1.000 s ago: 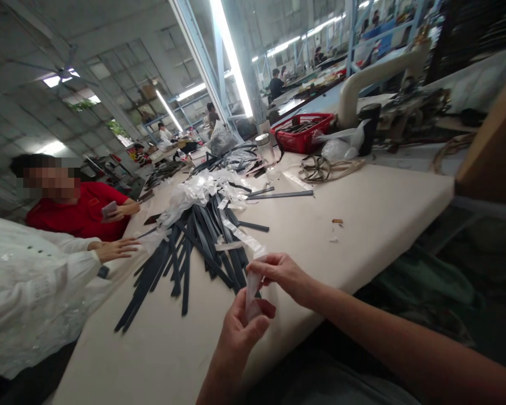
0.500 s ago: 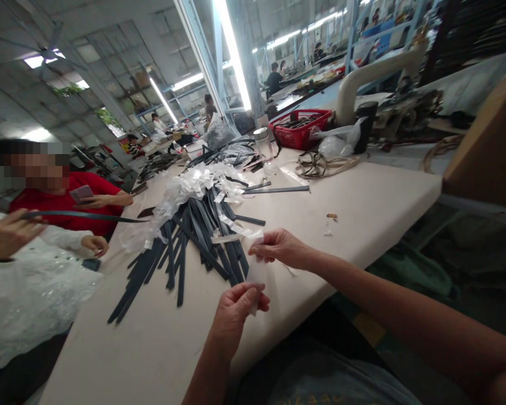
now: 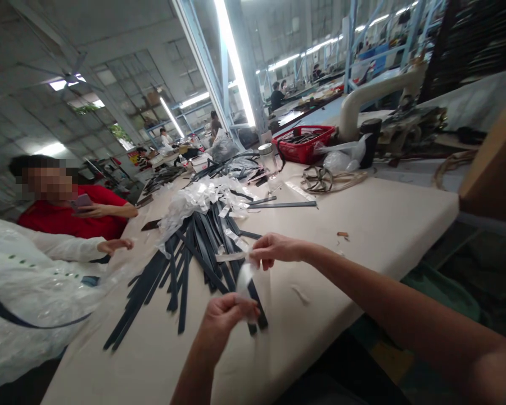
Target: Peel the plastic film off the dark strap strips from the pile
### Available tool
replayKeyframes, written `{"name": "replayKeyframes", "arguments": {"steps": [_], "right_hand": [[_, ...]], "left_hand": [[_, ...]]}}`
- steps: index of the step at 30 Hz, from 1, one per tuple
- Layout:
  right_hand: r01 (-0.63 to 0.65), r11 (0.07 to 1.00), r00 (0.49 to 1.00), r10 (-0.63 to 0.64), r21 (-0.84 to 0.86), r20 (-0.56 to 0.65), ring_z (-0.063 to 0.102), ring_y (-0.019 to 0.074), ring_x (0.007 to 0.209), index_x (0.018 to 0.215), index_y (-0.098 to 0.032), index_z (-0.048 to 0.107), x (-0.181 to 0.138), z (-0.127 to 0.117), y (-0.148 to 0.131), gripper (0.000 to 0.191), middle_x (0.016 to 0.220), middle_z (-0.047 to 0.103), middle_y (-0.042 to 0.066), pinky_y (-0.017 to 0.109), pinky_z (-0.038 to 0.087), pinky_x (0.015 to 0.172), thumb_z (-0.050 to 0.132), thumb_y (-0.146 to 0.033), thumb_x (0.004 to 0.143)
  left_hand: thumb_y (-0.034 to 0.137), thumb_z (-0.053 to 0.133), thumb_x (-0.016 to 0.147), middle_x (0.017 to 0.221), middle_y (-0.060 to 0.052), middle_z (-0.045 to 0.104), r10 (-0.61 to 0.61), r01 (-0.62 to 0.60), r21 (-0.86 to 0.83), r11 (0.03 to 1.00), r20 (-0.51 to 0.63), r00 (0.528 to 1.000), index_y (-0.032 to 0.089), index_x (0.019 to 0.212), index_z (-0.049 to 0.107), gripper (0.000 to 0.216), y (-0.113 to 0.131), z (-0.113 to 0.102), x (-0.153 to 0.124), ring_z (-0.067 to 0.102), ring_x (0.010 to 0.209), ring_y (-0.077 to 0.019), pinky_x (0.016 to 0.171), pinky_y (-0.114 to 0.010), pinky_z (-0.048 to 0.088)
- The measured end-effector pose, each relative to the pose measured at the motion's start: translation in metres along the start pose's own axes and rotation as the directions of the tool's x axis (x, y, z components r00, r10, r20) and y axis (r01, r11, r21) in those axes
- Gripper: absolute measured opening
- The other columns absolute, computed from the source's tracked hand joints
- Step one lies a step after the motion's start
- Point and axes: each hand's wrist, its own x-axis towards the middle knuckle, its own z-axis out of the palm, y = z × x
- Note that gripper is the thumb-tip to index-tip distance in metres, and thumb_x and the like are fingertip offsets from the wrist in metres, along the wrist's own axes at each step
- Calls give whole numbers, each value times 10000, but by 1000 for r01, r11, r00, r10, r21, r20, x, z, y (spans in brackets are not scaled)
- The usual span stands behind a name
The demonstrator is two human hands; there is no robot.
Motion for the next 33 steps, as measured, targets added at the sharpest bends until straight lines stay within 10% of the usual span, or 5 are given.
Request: {"name": "replayKeyframes", "arguments": {"steps": [7, 13, 22, 28, 33], "right_hand": [[-283, 846, 919, 103, -452, -381, 576, 266, 1132, 1141, -165, 635, 52, -2, 40, 237, 1267, 590, 102, 491, 477, 973, 637, -307, 952], [-318, 748, 927, 118, -583, -355, 618, 248, 1052, 1136, -134, 634, 68, 12, 28, 240, 1193, 622, 113, 441, 522, 913, 633, -295, 958], [-340, 837, 918, 196, -429, -344, 669, 203, 885, 961, -149, 674, 5, -17, 8, 152, 973, 700, 54, 385, 546, 809, 615, -289, 956], [-161, 976, 970, 129, -145, -208, 678, 120, 598, 821, -182, 657, -115, 17, 4, 199, 681, 712, -17, 178, 472, 535, 473, -108, 825], [-128, 982, 927, 169, 140, -334, 630, 155, 553, 782, -191, 630, -190, 25, 38, 210, 658, 673, 0, 229, 486, 532, 449, -275, 847]], "left_hand": [[204, 512, 964, 566, 45, 658, 110, -440, -464, 769, -582, 805, 132, 659, 580, 320, 152, -101, 81, 614, 493, -60, 571, -186, 554], [295, 466, 998, 800, 109, 696, 579, -864, -343, 369, -642, 502, 119, 907, 601, 240, 240, -86, 53, 668, 748, 12, 736, -115, 509], [149, 375, 1001, 905, -52, 765, -159, -236, -761, 604, -405, 900, 141, 757, 647, 365, 69, 3, 54, 735, 806, -144, 654, -226, 602], [158, 579, 911, 1061, -110, 732, -374, 121, -863, 491, -83, 924, 147, 832, 659, 113, -14, 75, 37, 715, 974, -258, 777, -359, 612], [124, 555, 919, 1011, -92, 744, -341, 8, -856, 517, -197, 919, 139, 822, 657, 141, -8, 84, 39, 730, 892, -205, 719, -297, 616]]}}
